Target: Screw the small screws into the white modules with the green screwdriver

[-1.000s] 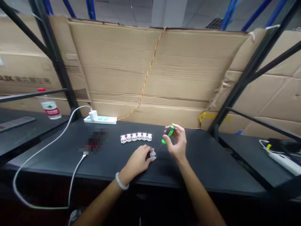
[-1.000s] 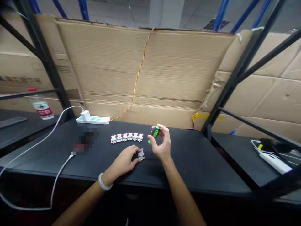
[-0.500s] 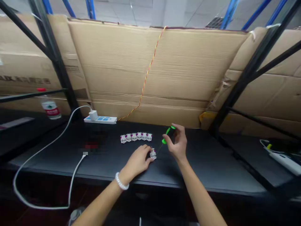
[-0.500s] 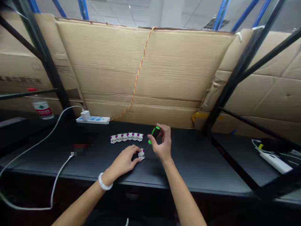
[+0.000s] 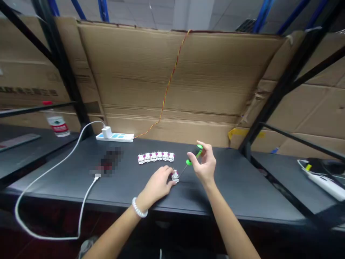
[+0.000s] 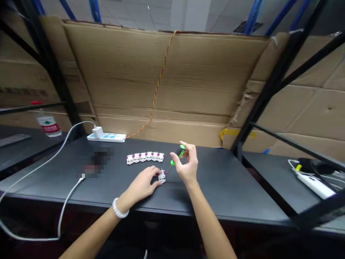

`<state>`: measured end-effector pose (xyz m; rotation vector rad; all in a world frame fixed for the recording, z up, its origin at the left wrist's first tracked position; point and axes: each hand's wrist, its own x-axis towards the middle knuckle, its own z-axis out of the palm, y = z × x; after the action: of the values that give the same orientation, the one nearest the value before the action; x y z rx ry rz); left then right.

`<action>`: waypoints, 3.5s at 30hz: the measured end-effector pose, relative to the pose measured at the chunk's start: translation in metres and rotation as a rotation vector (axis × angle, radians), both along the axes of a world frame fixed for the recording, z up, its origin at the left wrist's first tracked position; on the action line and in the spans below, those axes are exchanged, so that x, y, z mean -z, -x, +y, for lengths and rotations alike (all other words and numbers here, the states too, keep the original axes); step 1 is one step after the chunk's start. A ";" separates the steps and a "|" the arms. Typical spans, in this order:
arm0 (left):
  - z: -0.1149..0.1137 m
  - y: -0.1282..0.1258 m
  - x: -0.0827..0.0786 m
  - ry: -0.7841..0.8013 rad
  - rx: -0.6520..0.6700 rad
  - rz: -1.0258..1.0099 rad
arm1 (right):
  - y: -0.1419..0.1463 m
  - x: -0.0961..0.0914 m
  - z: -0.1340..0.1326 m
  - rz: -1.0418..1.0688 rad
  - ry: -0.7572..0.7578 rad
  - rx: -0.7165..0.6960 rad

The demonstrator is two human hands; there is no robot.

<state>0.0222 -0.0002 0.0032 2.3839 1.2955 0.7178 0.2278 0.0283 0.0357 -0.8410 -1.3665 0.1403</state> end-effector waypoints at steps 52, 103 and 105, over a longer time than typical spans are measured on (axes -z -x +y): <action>0.001 0.002 0.003 -0.015 -0.002 -0.024 | 0.004 0.000 0.000 0.190 0.083 -0.373; 0.002 0.002 0.006 -0.020 0.002 -0.029 | 0.003 0.001 -0.005 0.110 0.042 -0.306; 0.002 0.003 0.005 -0.022 0.006 -0.031 | 0.004 0.001 -0.005 0.097 0.044 -0.270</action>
<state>0.0194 0.0015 -0.0022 2.3831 1.2742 0.7673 0.2242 0.0235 0.0344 -0.6742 -1.3849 0.4172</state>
